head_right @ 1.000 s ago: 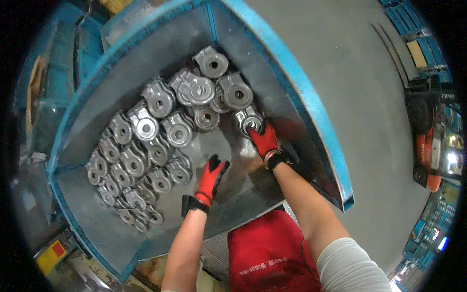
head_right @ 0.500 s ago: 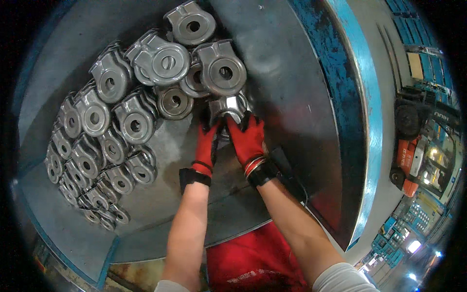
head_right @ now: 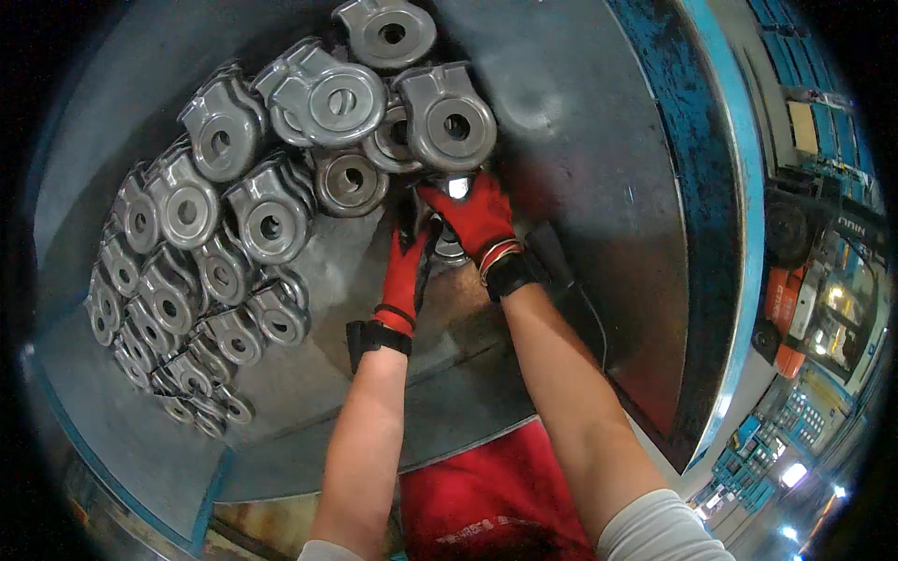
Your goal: Operating a press machine and using a handheld tool to inspect or polish metal rings in a factory setting.
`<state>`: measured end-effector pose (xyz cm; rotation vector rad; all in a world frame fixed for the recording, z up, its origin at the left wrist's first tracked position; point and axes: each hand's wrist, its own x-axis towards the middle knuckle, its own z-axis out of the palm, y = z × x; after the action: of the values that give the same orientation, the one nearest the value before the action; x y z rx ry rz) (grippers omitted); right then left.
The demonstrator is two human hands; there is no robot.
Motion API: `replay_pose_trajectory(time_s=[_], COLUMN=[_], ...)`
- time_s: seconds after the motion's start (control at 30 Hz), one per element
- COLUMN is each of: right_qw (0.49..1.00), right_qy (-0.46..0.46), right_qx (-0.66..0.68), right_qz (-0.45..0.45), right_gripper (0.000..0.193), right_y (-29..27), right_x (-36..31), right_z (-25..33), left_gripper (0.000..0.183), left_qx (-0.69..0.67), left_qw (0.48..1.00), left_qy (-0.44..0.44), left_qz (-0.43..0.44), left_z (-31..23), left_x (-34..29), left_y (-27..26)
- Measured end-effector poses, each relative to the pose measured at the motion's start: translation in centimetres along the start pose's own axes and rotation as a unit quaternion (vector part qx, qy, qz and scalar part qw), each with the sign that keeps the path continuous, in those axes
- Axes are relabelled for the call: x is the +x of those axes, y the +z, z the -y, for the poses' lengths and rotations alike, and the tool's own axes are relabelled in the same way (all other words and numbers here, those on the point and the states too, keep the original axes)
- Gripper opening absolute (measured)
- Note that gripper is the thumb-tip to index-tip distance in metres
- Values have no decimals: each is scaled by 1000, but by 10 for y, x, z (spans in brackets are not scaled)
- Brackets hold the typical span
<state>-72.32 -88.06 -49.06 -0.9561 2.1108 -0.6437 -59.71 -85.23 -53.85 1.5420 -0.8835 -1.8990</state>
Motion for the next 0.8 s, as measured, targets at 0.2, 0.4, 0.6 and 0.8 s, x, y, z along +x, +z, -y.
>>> replay_pose_trajectory(time_s=[0.2,0.4,0.6,0.8], right_qw=[998,997,990,881], right_qy=[37,45,-93,-263], right_qx=[32,-17,-62,-241], right_qz=[41,53,86,310], right_gripper=[74,74,93,107], right_y=[25,58,48,66], right_x=[-44,-121,-121,-71], right_z=[-19,-7,1,13], left_gripper=[65,66,71,75], left_qx=[41,-66,15,25], left_qw=[998,996,992,968], left_qy=[29,-32,-95,-1], left_qz=[26,47,-83,-250], left_z=[11,20,42,57], left_x=[-35,-88,-127,-138], left_y=[-31,-99,-125,-109])
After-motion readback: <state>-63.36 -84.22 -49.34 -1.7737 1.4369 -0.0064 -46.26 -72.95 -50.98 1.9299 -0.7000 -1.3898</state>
